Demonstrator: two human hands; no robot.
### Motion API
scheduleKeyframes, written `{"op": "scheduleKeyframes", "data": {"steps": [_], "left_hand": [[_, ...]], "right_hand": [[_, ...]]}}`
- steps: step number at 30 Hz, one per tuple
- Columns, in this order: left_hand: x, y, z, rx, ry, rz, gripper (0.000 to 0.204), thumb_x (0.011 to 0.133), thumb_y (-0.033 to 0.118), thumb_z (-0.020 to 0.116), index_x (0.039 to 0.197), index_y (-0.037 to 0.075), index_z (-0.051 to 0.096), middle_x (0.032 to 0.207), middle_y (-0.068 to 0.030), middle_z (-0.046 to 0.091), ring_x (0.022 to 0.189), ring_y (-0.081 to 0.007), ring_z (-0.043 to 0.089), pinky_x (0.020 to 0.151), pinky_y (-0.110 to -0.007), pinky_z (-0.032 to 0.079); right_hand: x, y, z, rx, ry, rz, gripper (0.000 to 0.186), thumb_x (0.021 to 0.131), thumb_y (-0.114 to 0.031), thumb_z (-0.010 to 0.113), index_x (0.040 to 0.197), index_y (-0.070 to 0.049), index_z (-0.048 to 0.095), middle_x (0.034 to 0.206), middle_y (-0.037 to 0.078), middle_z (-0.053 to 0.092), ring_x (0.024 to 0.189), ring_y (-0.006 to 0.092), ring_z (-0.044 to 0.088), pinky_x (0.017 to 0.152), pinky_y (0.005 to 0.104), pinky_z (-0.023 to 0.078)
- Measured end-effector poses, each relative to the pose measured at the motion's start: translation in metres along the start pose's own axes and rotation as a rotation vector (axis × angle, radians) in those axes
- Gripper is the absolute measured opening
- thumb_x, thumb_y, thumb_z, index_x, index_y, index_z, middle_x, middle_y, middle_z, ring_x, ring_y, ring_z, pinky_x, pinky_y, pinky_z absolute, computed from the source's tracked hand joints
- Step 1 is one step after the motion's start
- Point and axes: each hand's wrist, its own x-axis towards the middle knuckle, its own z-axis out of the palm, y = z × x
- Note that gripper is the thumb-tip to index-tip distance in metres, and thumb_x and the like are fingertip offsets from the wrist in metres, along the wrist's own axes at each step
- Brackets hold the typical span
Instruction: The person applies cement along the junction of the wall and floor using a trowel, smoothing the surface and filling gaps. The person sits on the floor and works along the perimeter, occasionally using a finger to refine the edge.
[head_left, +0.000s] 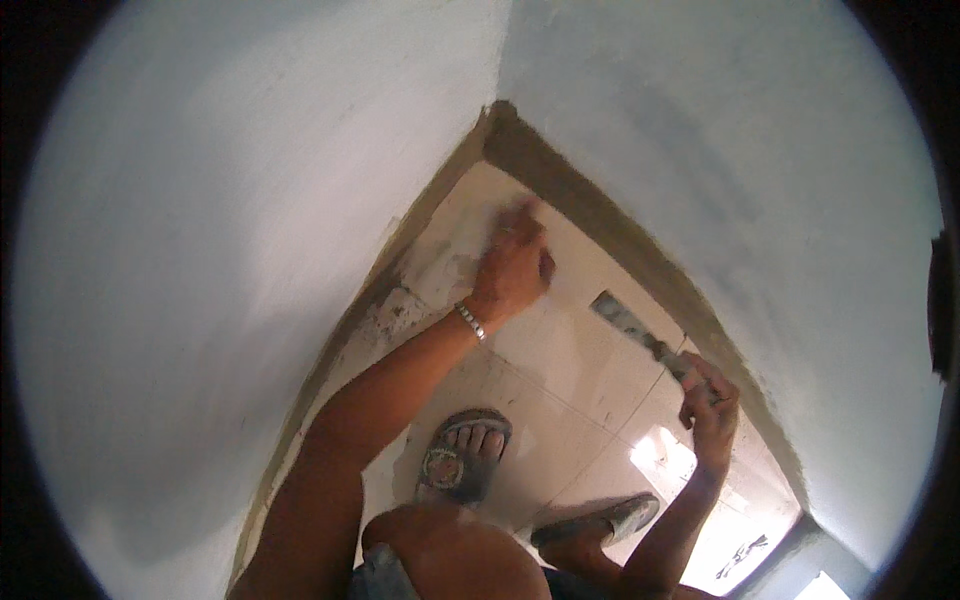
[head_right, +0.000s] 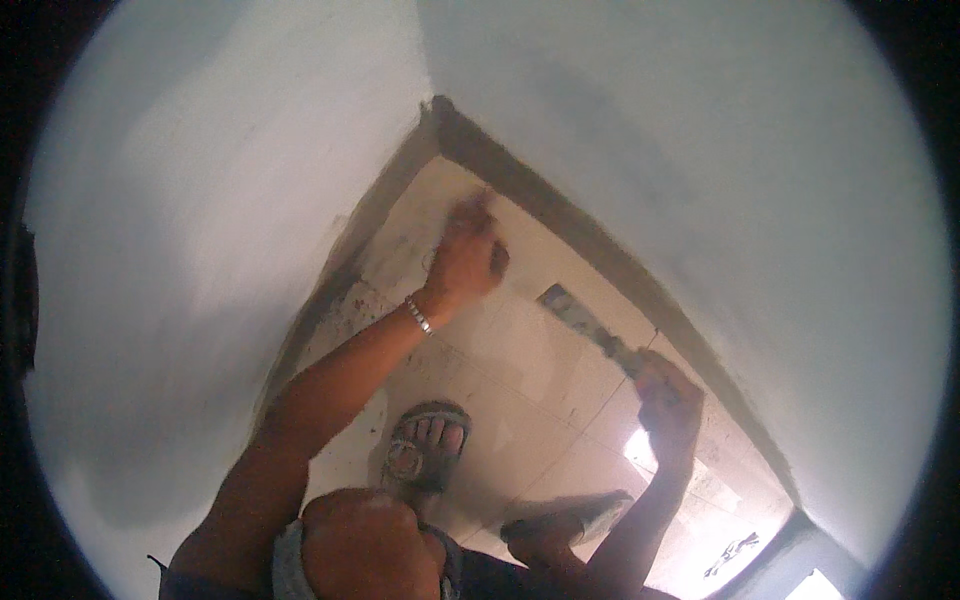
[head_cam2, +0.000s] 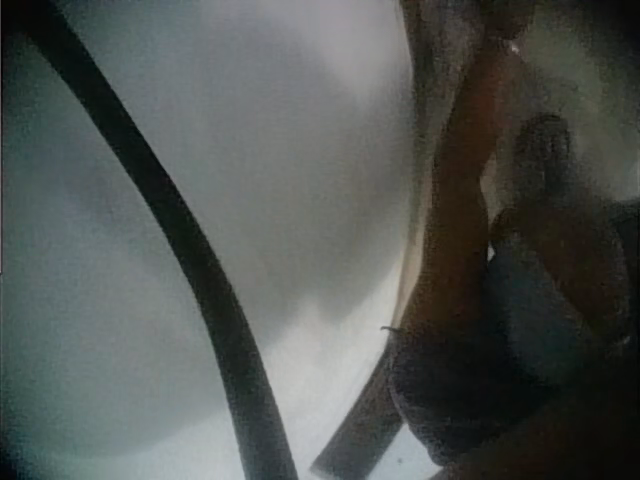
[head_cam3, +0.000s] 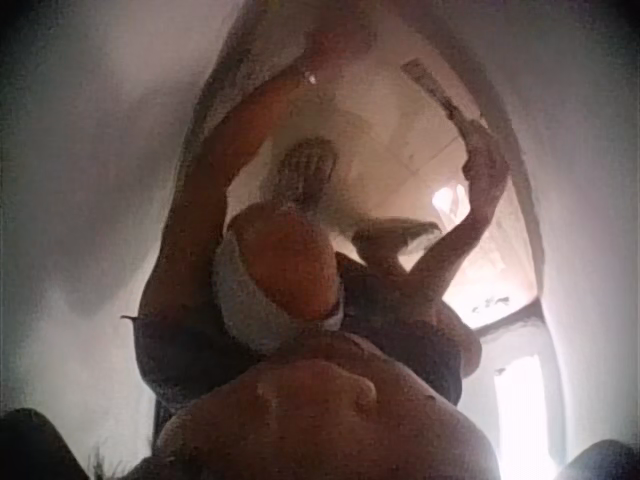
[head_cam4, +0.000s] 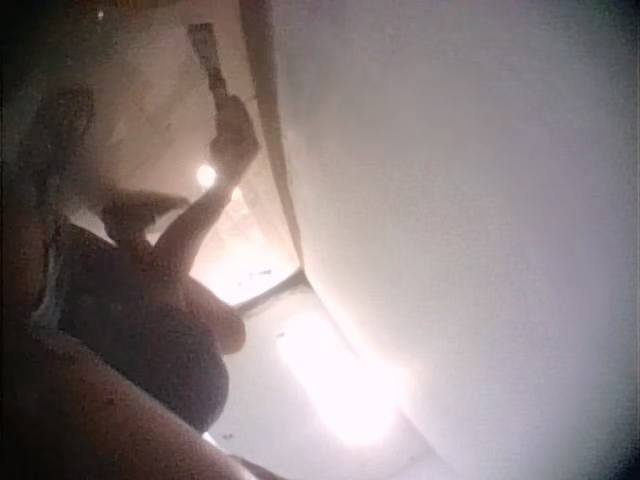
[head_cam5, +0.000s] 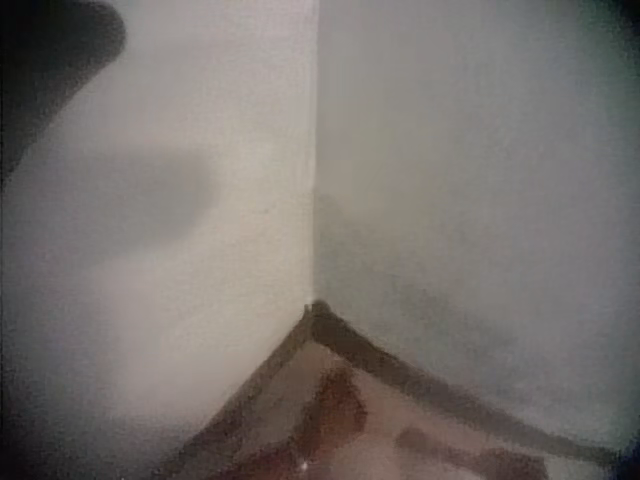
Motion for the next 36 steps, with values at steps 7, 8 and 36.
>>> {"op": "scheduleKeyframes", "data": {"steps": [7, 8, 36], "left_hand": [[-0.032, -0.006, -0.059, 0.322, 0.124, -0.087, 0.052, 0.094, 0.027, 0.062, 0.138, 0.0, 0.053, 0.158, -0.0274, 0.034, 0.151, -0.0413, 0.025, 0.125, -0.053, 0.018], [-0.047, -0.023, -0.055, 0.332, 0.116, -0.181, 0.058, 0.095, 0.032, 0.06, 0.144, 0.001, 0.049, 0.158, -0.0266, 0.035, 0.153, -0.0385, 0.022, 0.125, -0.054, 0.015], [-0.25, -0.019, -0.105, 0.141, 0.078, -0.307, 0.031, 0.098, 0.017, 0.057, 0.125, 0.005, 0.064, 0.146, -0.0163, 0.054, 0.141, -0.0371, 0.043, 0.116, -0.058, 0.029]], "right_hand": [[0.003, -0.027, 0.023, 0.13, -0.122, -0.006, 0.04, 0.094, -0.027, 0.067, 0.125, -0.002, 0.066, 0.064, 0.0, 0.051, 0.052, 0.0097, 0.047, 0.048, 0.0259, 0.038], [0.008, -0.036, 0.039, 0.155, -0.141, 0.009, 0.038, 0.094, -0.026, 0.067, 0.123, -0.002, 0.066, 0.067, 0.001, 0.053, 0.054, 0.0099, 0.048, 0.049, 0.0263, 0.038], [0.063, -0.011, 0.321, 0.259, 0.098, -0.309, 0.027, 0.093, -0.013, 0.07, 0.119, -0.004, 0.065, 0.099, 0.012, 0.073, 0.09, 0.018, 0.07, 0.078, 0.0314, 0.058]]}}
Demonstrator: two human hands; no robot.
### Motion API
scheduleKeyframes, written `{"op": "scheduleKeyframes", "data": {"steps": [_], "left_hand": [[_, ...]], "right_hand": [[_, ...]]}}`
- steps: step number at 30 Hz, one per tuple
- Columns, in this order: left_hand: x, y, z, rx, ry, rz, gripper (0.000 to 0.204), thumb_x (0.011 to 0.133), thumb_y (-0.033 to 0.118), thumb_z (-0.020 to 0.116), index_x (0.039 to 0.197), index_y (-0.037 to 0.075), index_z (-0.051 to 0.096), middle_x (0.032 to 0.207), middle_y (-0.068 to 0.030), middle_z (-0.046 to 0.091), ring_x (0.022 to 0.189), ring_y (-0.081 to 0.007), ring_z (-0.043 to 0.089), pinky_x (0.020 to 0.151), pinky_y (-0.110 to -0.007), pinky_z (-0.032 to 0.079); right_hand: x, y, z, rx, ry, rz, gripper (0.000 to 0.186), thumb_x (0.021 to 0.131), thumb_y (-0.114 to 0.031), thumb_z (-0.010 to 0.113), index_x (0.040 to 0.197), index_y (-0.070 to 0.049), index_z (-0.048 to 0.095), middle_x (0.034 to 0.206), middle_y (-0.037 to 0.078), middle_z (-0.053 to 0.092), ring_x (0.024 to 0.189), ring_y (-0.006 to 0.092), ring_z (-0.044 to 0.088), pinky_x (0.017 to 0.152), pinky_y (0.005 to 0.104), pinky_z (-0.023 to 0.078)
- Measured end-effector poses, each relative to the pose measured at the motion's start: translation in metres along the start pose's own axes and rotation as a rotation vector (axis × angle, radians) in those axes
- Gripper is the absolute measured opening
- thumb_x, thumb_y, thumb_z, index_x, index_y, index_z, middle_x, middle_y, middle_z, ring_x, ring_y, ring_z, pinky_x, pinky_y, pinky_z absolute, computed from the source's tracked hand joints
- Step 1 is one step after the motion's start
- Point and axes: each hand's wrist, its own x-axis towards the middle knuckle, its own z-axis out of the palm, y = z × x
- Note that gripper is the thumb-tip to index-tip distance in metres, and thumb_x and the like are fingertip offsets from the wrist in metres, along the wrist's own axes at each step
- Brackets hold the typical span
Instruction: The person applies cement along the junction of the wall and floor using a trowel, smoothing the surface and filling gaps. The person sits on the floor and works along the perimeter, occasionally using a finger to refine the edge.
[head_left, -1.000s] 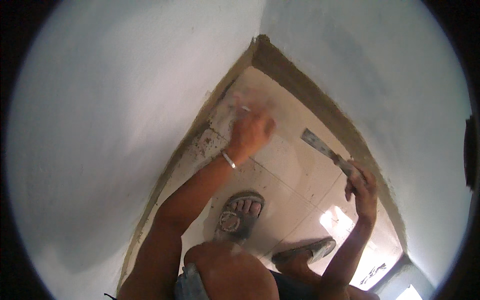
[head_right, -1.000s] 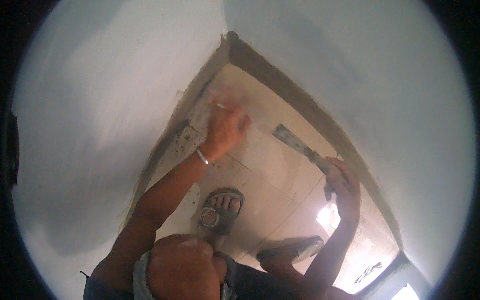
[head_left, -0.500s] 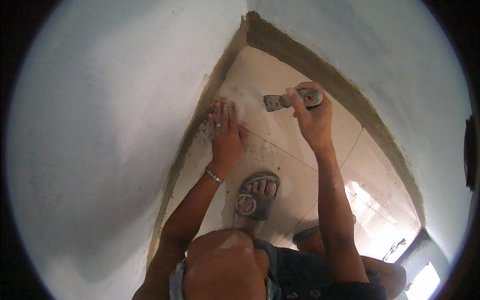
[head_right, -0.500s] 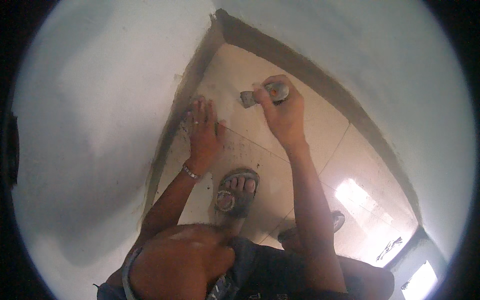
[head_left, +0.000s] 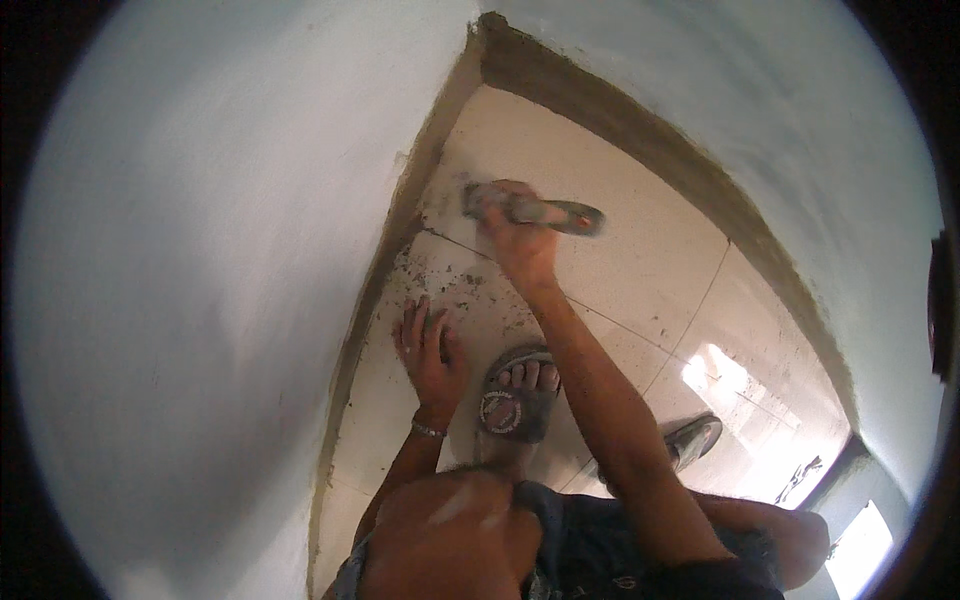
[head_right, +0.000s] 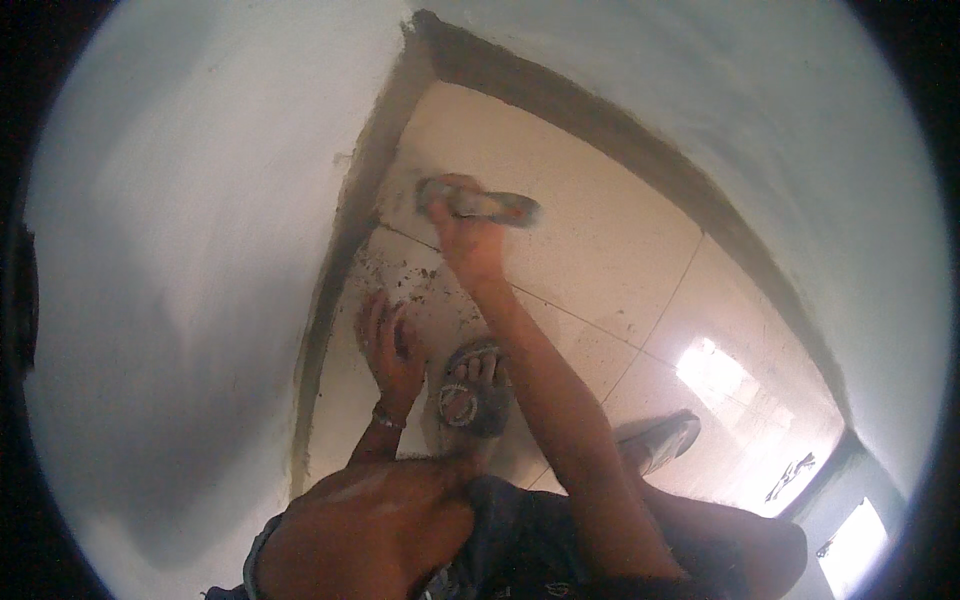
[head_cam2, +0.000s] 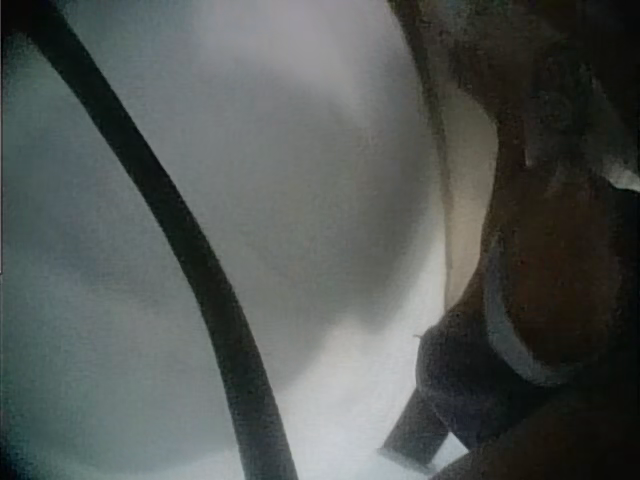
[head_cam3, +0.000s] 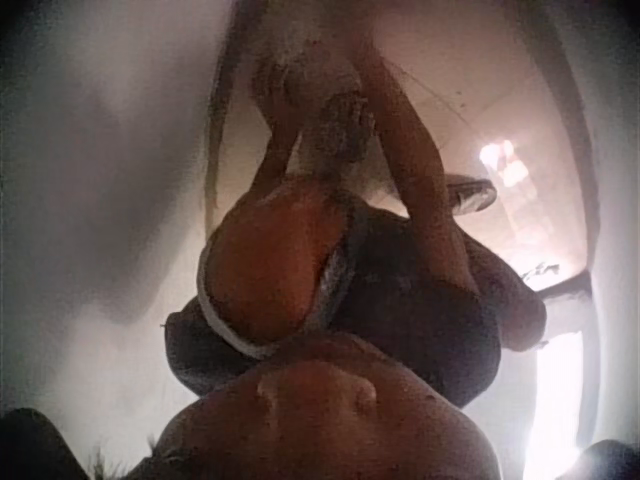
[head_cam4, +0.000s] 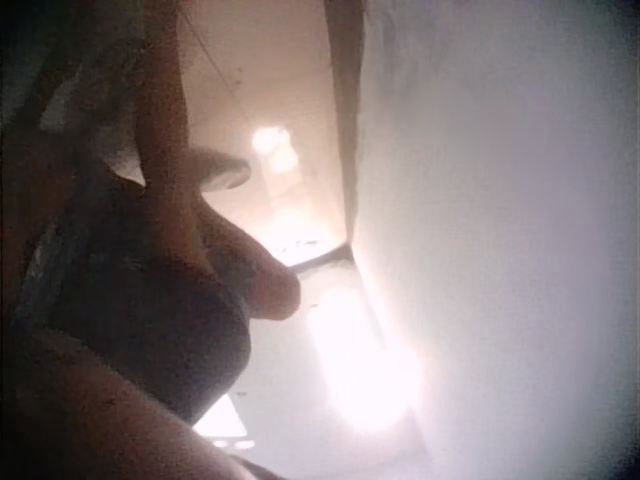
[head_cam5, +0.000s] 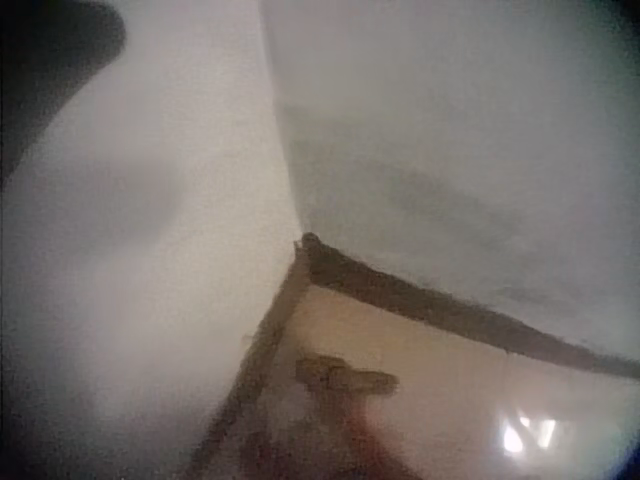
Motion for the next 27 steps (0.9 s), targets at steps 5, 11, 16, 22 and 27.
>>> {"op": "scheduleKeyframes", "data": {"steps": [5, 11, 16, 22, 27], "left_hand": [[-0.034, -0.021, -0.017, 0.204, -0.21, -0.009, 0.048, 0.099, 0.027, 0.049, 0.141, 0.004, 0.054, 0.159, -0.0165, 0.039, 0.151, -0.0397, 0.028, 0.123, -0.06, 0.013], [0.007, -0.004, -0.01, 0.252, -0.275, -0.005, 0.065, 0.1, 0.033, 0.046, 0.157, 0.005, 0.033, 0.166, -0.017, 0.025, 0.155, -0.0376, 0.015, 0.123, -0.06, 0.006], [0.052, -0.002, 0.0, 0.271, -0.26, 0.08, 0.071, 0.1, 0.038, 0.047, 0.158, 0.001, 0.028, 0.166, -0.0191, 0.025, 0.154, -0.0401, 0.017, 0.123, -0.06, 0.01], [0.053, 0.002, 0.0, 0.279, -0.207, 0.101, 0.071, 0.101, 0.04, 0.046, 0.156, -0.001, 0.03, 0.165, -0.0185, 0.027, 0.153, -0.0399, 0.02, 0.122, -0.062, 0.013], [0.056, 0.003, -0.001, 0.303, -0.229, 0.078, 0.071, 0.099, 0.039, 0.046, 0.155, -0.003, 0.031, 0.164, -0.0187, 0.028, 0.153, -0.0402, 0.021, 0.122, -0.061, 0.013]], "right_hand": [[0.022, -0.018, -0.006, 0.241, -0.065, 0.136, 0.028, 0.086, -0.018, 0.073, 0.109, -0.002, 0.068, 0.094, 0.013, 0.071, 0.09, 0.0214, 0.069, 0.079, 0.0368, 0.056], [0.046, -0.021, -0.018, 0.051, -0.166, -0.019, 0.023, 0.083, -0.013, 0.072, 0.103, -0.004, 0.071, 0.087, 0.011, 0.072, 0.083, 0.0184, 0.07, 0.077, 0.0351, 0.056], [0.064, -0.039, -0.015, 0.087, -0.441, 0.137, 0.021, 0.081, -0.013, 0.072, 0.1, -0.004, 0.073, 0.086, 0.01, 0.072, 0.083, 0.018, 0.069, 0.078, 0.0345, 0.055], [0.068, -0.035, -0.011, -0.024, -0.504, 0.03, 0.022, 0.081, -0.013, 0.073, 0.101, -0.004, 0.073, 0.087, 0.008, 0.071, 0.082, 0.0183, 0.067, 0.079, 0.0342, 0.055], [0.068, -0.043, -0.009, 0.025, -0.424, 0.109, 0.024, 0.081, -0.011, 0.073, 0.104, -0.005, 0.072, 0.088, 0.008, 0.072, 0.08, 0.0182, 0.067, 0.078, 0.0333, 0.055]]}}
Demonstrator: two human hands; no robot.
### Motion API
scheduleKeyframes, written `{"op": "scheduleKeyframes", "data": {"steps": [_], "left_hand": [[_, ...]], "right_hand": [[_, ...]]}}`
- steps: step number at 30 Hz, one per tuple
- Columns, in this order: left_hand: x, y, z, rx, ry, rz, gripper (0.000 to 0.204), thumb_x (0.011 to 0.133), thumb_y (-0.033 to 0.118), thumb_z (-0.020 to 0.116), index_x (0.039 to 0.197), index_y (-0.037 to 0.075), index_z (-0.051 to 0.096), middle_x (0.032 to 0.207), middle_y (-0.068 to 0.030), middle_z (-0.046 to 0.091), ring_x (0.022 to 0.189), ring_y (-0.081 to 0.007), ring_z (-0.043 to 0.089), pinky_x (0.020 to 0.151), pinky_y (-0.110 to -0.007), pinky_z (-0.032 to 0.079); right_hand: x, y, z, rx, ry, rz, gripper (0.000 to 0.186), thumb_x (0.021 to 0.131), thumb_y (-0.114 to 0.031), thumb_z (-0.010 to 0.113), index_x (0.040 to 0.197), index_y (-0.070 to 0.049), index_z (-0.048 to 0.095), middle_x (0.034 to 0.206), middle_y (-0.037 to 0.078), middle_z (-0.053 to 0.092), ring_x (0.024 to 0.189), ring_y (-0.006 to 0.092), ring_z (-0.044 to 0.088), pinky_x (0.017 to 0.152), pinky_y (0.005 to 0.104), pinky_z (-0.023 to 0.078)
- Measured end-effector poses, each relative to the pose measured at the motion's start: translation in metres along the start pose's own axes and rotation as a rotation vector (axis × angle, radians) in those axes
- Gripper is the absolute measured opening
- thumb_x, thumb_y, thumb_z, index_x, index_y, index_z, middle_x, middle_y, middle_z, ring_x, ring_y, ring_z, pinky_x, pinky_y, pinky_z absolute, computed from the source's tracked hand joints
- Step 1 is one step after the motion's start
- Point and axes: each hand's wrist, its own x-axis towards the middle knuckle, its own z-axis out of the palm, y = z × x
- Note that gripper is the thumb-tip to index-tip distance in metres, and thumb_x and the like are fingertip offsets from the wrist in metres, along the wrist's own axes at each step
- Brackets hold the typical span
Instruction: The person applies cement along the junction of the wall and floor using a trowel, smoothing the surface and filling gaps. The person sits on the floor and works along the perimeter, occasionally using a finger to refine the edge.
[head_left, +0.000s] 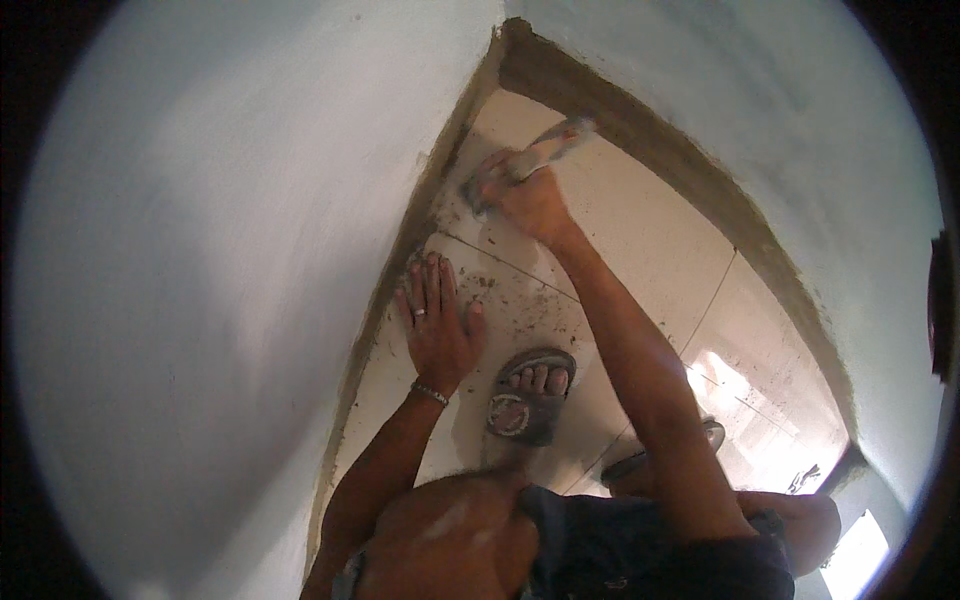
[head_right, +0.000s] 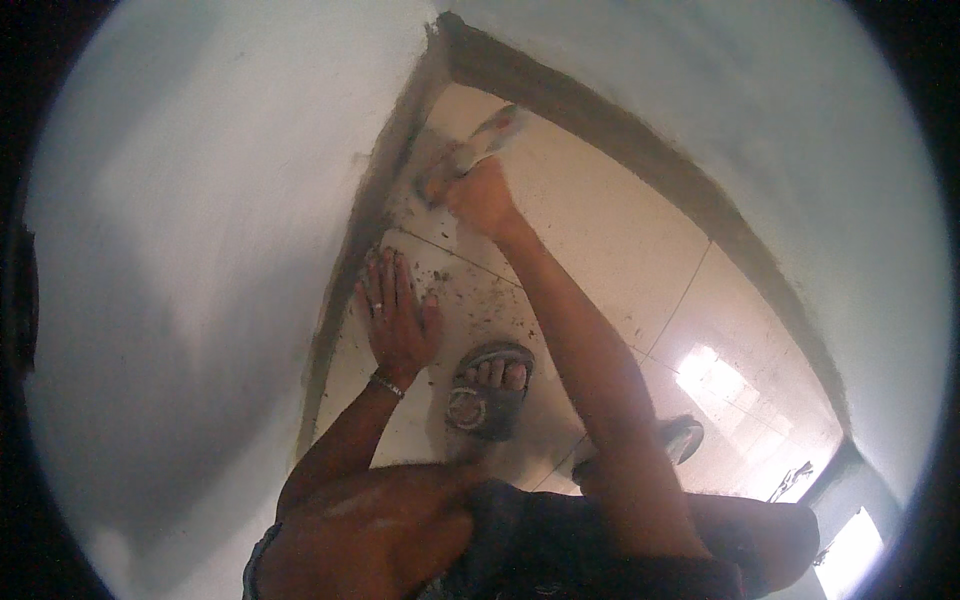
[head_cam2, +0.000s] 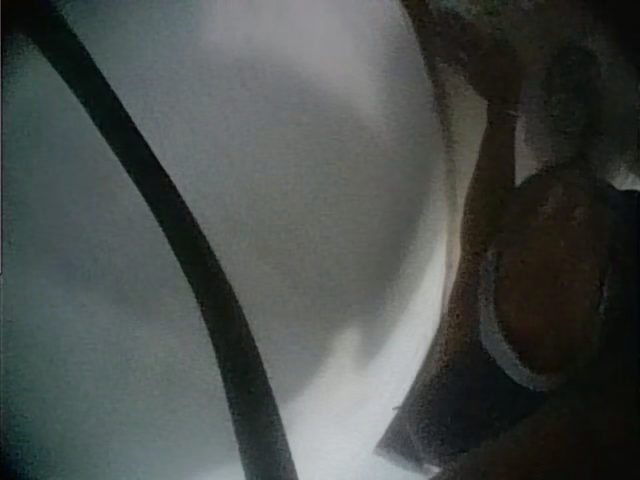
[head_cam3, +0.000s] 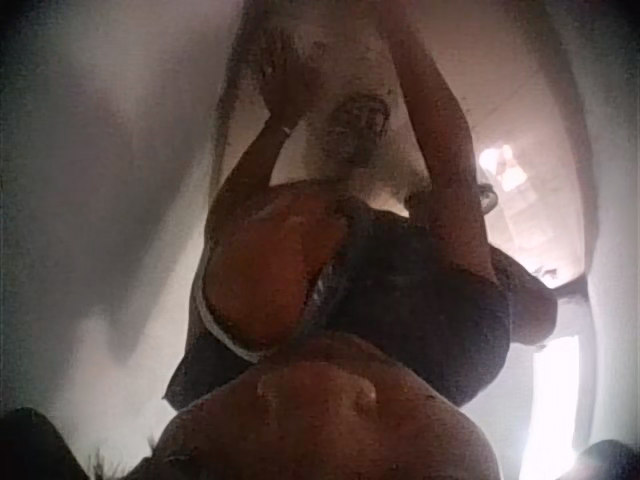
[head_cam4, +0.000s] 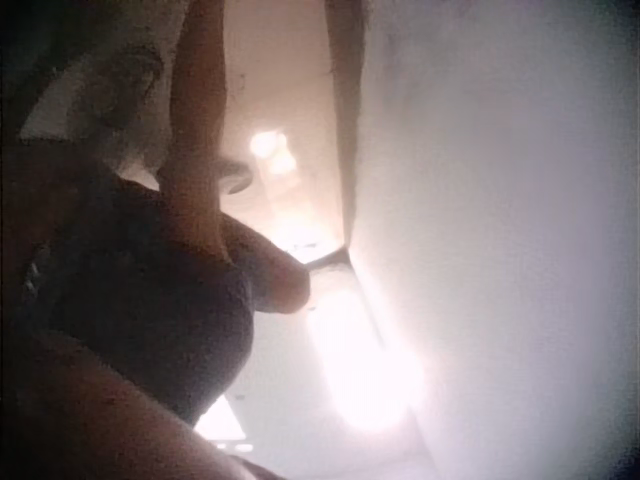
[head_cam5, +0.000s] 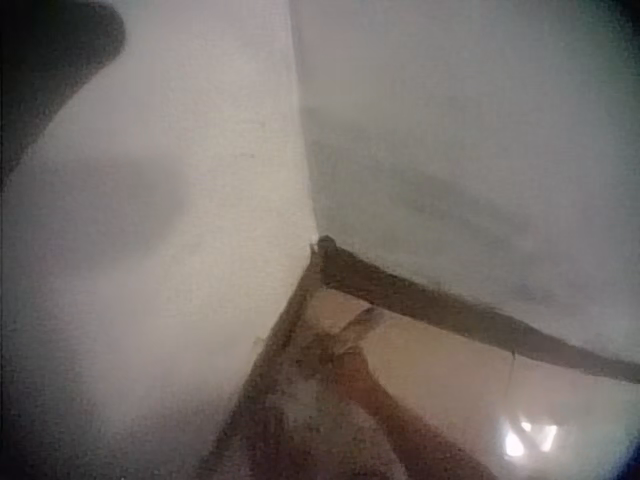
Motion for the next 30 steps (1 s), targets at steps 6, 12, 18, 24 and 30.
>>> {"op": "scheduleKeyframes", "data": {"steps": [6, 12, 18, 24, 30], "left_hand": [[0.001, 0.0, -0.002, -0.003, 0.001, 0.0, 0.072, 0.097, 0.037, 0.047, 0.155, -0.004, 0.031, 0.165, -0.0191, 0.027, 0.153, -0.0396, 0.02, 0.122, -0.061, 0.012], [0.001, 0.003, -0.002, -0.001, -0.009, -0.015, 0.073, 0.096, 0.035, 0.048, 0.155, -0.004, 0.029, 0.165, -0.0192, 0.026, 0.154, -0.0392, 0.018, 0.123, -0.06, 0.012], [-0.001, 0.001, -0.003, 0.012, -0.053, -0.03, 0.075, 0.096, 0.035, 0.047, 0.158, -0.002, 0.024, 0.165, -0.0188, 0.024, 0.156, -0.0376, 0.013, 0.124, -0.057, 0.007], [0.003, 0.004, -0.004, 0.022, -0.004, -0.003, 0.074, 0.096, 0.034, 0.049, 0.157, -0.002, 0.027, 0.165, -0.0183, 0.025, 0.155, -0.0376, 0.015, 0.124, -0.057, 0.009], [-0.001, 0.001, 0.008, 0.01, 0.043, 0.018, 0.073, 0.096, 0.035, 0.051, 0.155, -0.003, 0.031, 0.164, -0.0177, 0.029, 0.154, -0.0372, 0.02, 0.123, -0.058, 0.012]], "right_hand": [[0.001, 0.021, 0.012, 0.035, -0.02, -0.07, 0.022, 0.082, -0.011, 0.072, 0.104, -0.004, 0.071, 0.089, 0.008, 0.072, 0.079, 0.0168, 0.068, 0.073, 0.033, 0.056], [0.002, 0.036, 0.018, 0.07, 0.107, -0.084, 0.022, 0.083, -0.011, 0.069, 0.104, -0.003, 0.07, 0.093, 0.01, 0.073, 0.085, 0.0179, 0.071, 0.077, 0.0338, 0.057], [-0.007, 0.042, 0.024, 0.166, 0.261, -0.149, 0.022, 0.083, -0.012, 0.072, 0.104, -0.006, 0.071, 0.1, 0.014, 0.073, 0.095, 0.0274, 0.07, 0.085, 0.0427, 0.053], [0.0, 0.044, 0.035, 0.266, 0.409, -0.158, 0.021, 0.088, -0.006, 0.07, 0.108, -0.001, 0.066, 0.094, 0.011, 0.073, 0.084, 0.0183, 0.071, 0.078, 0.0329, 0.057], [0.012, 0.05, 0.052, -0.003, 0.538, -0.35, 0.021, 0.088, -0.005, 0.069, 0.108, -0.002, 0.066, 0.089, 0.013, 0.072, 0.08, 0.0204, 0.069, 0.074, 0.0338, 0.055]]}}
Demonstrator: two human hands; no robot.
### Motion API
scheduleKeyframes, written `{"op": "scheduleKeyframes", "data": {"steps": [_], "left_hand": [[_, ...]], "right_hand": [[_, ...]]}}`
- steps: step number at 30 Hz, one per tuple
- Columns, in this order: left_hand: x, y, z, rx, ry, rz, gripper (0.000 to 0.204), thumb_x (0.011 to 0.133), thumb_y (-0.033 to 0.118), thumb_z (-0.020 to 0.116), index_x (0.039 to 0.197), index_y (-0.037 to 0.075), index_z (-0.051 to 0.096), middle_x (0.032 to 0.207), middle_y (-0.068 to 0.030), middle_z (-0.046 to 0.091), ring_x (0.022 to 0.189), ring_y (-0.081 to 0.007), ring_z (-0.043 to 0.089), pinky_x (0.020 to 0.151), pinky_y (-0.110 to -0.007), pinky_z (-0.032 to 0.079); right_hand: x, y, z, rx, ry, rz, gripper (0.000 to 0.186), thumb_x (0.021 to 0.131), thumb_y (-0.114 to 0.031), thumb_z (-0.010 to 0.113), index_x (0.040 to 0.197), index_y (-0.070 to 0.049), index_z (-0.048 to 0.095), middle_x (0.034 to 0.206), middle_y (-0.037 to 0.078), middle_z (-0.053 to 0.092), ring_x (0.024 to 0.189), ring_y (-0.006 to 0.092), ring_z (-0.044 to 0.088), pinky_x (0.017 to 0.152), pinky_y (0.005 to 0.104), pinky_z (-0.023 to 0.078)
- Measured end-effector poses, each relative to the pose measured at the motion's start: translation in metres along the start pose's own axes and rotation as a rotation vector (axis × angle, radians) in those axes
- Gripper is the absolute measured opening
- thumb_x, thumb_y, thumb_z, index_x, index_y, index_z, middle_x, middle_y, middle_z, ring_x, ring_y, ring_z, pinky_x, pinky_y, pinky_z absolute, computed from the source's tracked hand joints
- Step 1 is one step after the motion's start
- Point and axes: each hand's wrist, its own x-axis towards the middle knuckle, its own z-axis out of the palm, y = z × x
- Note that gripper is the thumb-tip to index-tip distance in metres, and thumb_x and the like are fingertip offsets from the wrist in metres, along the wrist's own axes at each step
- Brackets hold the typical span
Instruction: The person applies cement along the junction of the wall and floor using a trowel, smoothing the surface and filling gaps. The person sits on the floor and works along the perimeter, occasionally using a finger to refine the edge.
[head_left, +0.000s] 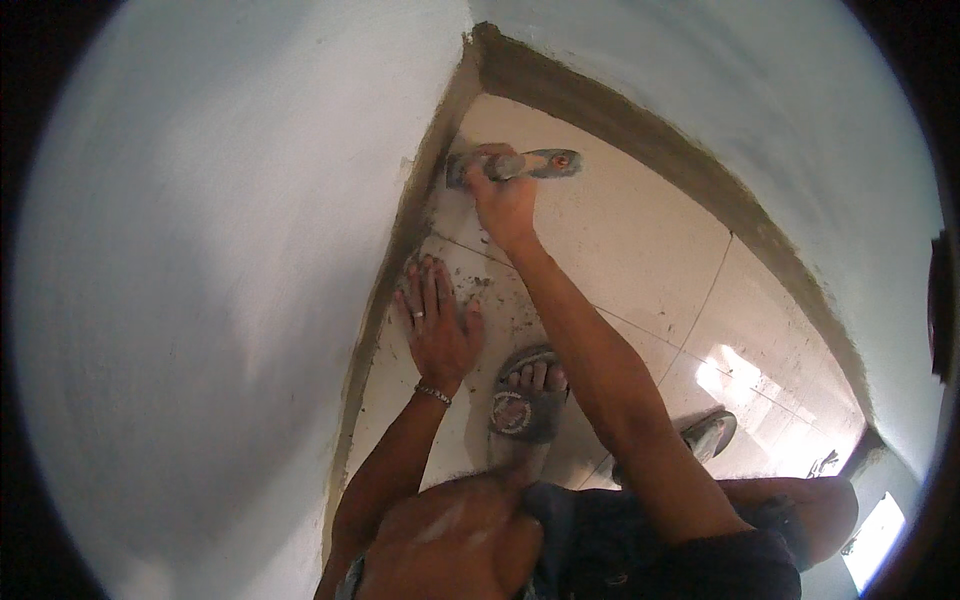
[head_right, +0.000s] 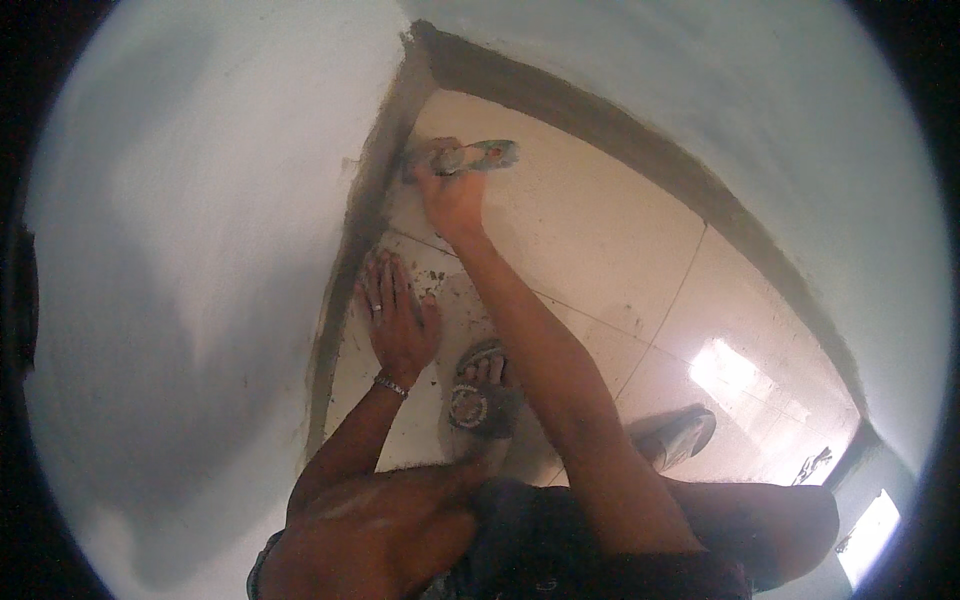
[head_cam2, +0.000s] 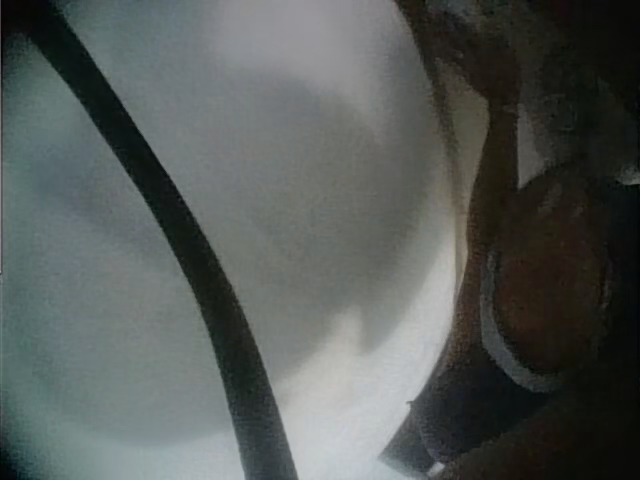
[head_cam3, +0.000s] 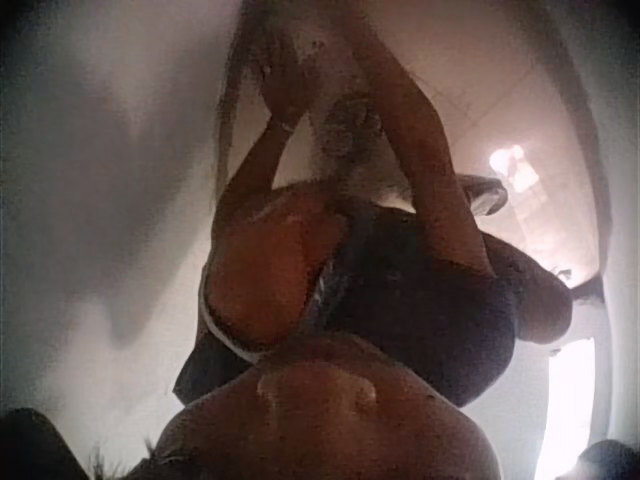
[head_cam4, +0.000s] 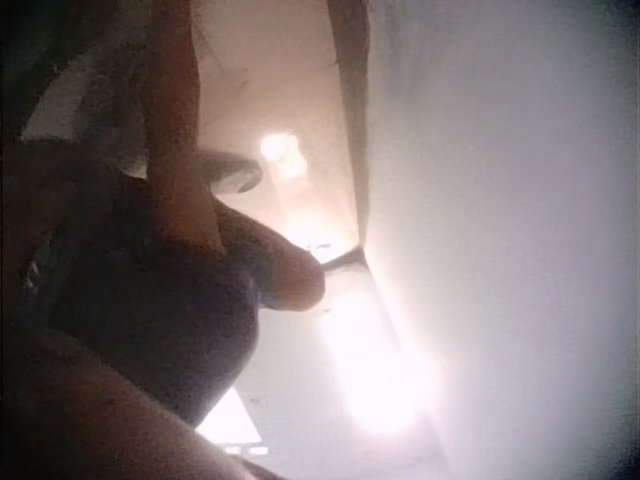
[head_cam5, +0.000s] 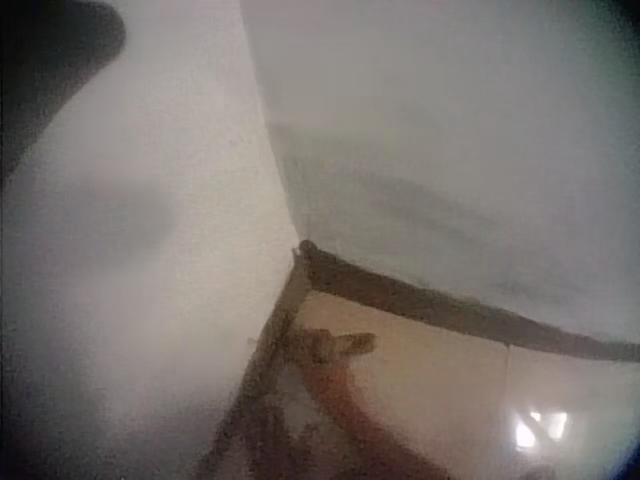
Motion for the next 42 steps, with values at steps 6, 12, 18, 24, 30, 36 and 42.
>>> {"op": "scheduleKeyframes", "data": {"steps": [6, 12, 18, 24, 30, 36, 42], "left_hand": [[-0.001, 0.001, -0.001, -0.006, -0.026, -0.007, 0.073, 0.096, 0.034, 0.051, 0.155, -0.004, 0.03, 0.164, -0.0194, 0.028, 0.154, -0.0383, 0.019, 0.123, -0.059, 0.01], [0.0, 0.001, -0.002, -0.032, -0.007, -0.029, 0.07, 0.096, 0.034, 0.052, 0.152, -0.003, 0.034, 0.162, -0.0197, 0.03, 0.152, -0.0383, 0.021, 0.123, -0.058, 0.012], [0.047, 0.007, -0.011, -1.138, 0.005, -0.626, 0.041, 0.098, 0.036, 0.056, 0.122, 0.004, 0.061, 0.125, -0.012, 0.064, 0.117, -0.0231, 0.058, 0.1, -0.046, 0.045], [0.078, 0.02, -0.028, -1.89, -0.102, -1.086, 0.027, 0.103, 0.023, 0.05, 0.115, 0.004, 0.064, 0.106, -0.0092, 0.068, 0.088, -0.0214, 0.065, 0.083, -0.038, 0.053], [0.07, 0.042, -0.037, -1.897, -0.067, -1.122, 0.018, 0.102, 0.017, 0.05, 0.11, 0.005, 0.062, 0.096, -0.0066, 0.063, 0.095, -0.0207, 0.063, 0.079, -0.038, 0.055], [0.065, 0.034, -0.017, -1.77, -0.078, -1.176, 0.018, 0.103, 0.021, 0.052, 0.104, 0.007, 0.063, 0.085, -0.0028, 0.056, 0.087, -0.0172, 0.061, 0.073, -0.035, 0.054], [0.079, 0.036, -0.018, -1.929, 0.075, -1.117, 0.024, 0.103, 0.028, 0.055, 0.099, 0.007, 0.063, 0.081, -0.0016, 0.054, 0.077, -0.0144, 0.057, 0.06, -0.029, 0.048]], "right_hand": [[0.016, -0.01, -0.005, 0.1, -0.051, 0.167, 0.024, 0.081, -0.012, 0.074, 0.101, -0.002, 0.067, 0.091, 0.016, 0.07, 0.09, 0.0326, 0.067, 0.083, 0.0419, 0.051], [0.024, -0.023, -0.013, 0.071, -0.225, 0.125, 0.024, 0.083, -0.015, 0.074, 0.102, -0.002, 0.066, 0.089, 0.014, 0.071, 0.088, 0.0299, 0.069, 0.08, 0.0397, 0.052], [-0.021, -0.016, -0.034, 0.083, -0.362, -0.206, 0.023, 0.086, -0.005, 0.07, 0.109, -0.006, 0.071, 0.104, 0.012, 0.07, 0.094, 0.0227, 0.068, 0.083, 0.0331, 0.055], [-0.03, -0.063, -0.08, -0.258, -0.748, -0.391, 0.049, 0.08, -0.003, 0.074, 0.127, -0.015, 0.066, 0.133, 0.01, 0.059, 0.107, 0.0301, 0.066, 0.091, 0.0416, 0.057], [-0.04, -0.106, -0.115, -0.229, -0.728, 0.504, 0.036, 0.095, -0.014, 0.066, 0.129, -0.004, 0.062, 0.119, 0.017, 0.065, 0.103, 0.0263, 0.066, 0.089, 0.0363, 0.054], [-0.07, -0.107, -0.11, -0.106, -0.755, 0.518, 0.052, 0.097, -0.021, 0.06, 0.143, 0.001, 0.052, 0.109, 0.021, 0.069, 0.088, 0.0247, 0.067, 0.088, 0.0372, 0.052], [-0.042, -0.125, -0.086, -0.236, -0.794, 0.397, 0.056, 0.094, -0.021, 0.059, 0.145, 0.001, 0.051, 0.115, 0.024, 0.07, 0.091, 0.0292, 0.069, 0.092, 0.0378, 0.05]]}}
